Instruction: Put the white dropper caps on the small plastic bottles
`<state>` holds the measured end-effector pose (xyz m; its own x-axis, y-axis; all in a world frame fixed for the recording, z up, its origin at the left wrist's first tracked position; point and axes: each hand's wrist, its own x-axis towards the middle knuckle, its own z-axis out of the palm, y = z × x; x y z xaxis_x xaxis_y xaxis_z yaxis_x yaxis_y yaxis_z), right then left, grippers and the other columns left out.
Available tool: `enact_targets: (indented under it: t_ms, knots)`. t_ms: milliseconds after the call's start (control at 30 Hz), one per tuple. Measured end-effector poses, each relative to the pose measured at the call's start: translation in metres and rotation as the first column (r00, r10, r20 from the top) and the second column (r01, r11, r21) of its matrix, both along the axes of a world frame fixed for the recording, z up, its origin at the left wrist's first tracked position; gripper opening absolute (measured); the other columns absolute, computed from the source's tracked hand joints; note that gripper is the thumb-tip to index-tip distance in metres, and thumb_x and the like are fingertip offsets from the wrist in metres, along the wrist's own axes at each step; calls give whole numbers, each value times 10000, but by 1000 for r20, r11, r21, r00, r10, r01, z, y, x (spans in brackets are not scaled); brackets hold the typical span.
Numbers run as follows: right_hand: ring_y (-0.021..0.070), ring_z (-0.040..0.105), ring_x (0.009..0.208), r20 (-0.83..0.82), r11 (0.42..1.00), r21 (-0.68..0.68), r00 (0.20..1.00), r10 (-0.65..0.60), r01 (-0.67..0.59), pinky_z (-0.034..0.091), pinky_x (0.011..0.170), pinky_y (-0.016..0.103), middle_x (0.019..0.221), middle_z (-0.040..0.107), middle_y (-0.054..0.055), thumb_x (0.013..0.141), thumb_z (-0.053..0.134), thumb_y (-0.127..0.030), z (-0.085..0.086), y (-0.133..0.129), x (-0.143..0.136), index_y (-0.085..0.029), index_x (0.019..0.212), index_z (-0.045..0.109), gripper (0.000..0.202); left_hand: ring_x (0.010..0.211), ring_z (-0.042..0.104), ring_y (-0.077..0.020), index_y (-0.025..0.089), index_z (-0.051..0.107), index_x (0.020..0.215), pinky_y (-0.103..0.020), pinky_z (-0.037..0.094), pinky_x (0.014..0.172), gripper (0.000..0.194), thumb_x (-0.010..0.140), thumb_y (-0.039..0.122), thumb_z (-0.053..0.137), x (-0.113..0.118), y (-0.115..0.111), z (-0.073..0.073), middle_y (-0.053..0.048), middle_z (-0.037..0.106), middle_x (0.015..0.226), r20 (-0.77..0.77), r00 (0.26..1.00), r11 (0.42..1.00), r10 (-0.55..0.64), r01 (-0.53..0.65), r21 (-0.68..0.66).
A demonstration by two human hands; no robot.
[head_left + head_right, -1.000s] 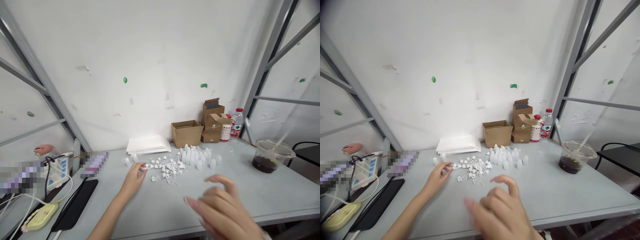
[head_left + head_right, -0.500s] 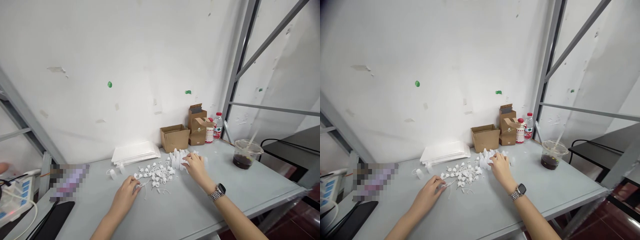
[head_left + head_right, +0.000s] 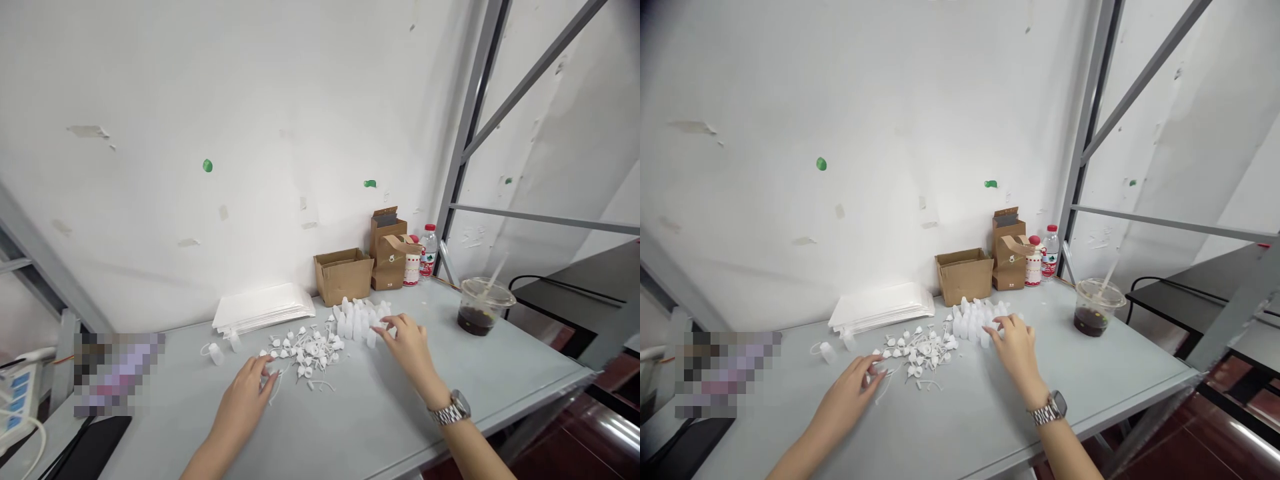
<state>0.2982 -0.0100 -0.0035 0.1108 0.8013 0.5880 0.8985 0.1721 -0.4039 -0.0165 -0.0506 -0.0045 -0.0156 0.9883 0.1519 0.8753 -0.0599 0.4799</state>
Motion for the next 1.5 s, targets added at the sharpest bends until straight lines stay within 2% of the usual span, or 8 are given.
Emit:
enact_targets:
  t_ms: [367,467,600,700,867,1033,1233,1500]
  knots:
    - [210,552,768,189,1000,-7,982,18,-17,322,689,349,816,587,80,880,404,-268,-9,1,-21,-167,794,628,260,636,562,-161,252,557,941,-268,414,572,262,755,365,411,17,-5,4,-27,567,854,12,1000,999,-26,27,-40]
    - [194,557,736,104,995,12,990,99,-101,341,719,362,829,584,74,877,403,-277,-7,-9,-27,-167,804,613,248,622,557,-155,244,558,931,-287,432,614,252,749,349,420,17,-7,1,-27,567,864,55,997,997,-47,50,-52]
    - [153,568,649,-158,959,-26,948,276,-284,403,705,317,838,594,45,847,453,-342,-9,-37,-41,-188,814,584,205,706,567,-162,236,568,911,-302,441,704,222,738,300,444,24,-5,-1,-26,557,890,150,977,987,-152,158,-31]
    - [154,572,622,-266,943,-84,919,291,-323,417,702,318,816,628,33,837,455,-368,-17,-52,-50,-200,812,572,206,749,567,-164,245,582,911,-305,435,746,214,740,270,457,36,-2,0,-24,548,907,165,964,977,-206,212,-17]
    - [163,574,641,-281,944,-147,928,247,-295,411,690,312,810,656,25,834,442,-360,-24,-58,-56,-209,811,570,200,765,567,-162,273,602,940,-291,431,741,248,722,227,492,50,-1,1,-19,545,940,131,944,951,-303,309,-25]
    - [146,577,654,-204,935,-155,936,286,-319,387,754,313,899,651,38,825,454,-279,-23,-57,-58,-191,958,576,201,864,543,-200,243,631,790,-302,409,751,154,710,206,505,52,-1,2,-30,558,908,98,948,951,-301,307,-44]
    - [177,565,718,-80,905,-217,931,356,-365,394,722,303,878,635,78,820,469,-230,-25,-57,-57,-157,988,595,223,789,554,-203,210,591,615,-319,415,735,80,672,256,558,49,4,3,-26,587,810,301,928,974,-221,228,11]
    - [163,530,630,-375,899,-211,881,289,-384,425,635,278,747,613,44,834,427,-425,-26,-70,-48,-170,1088,561,384,653,653,-204,190,490,736,-289,485,495,231,705,418,509,35,13,14,-64,666,782,652,753,993,-88,119,-3]
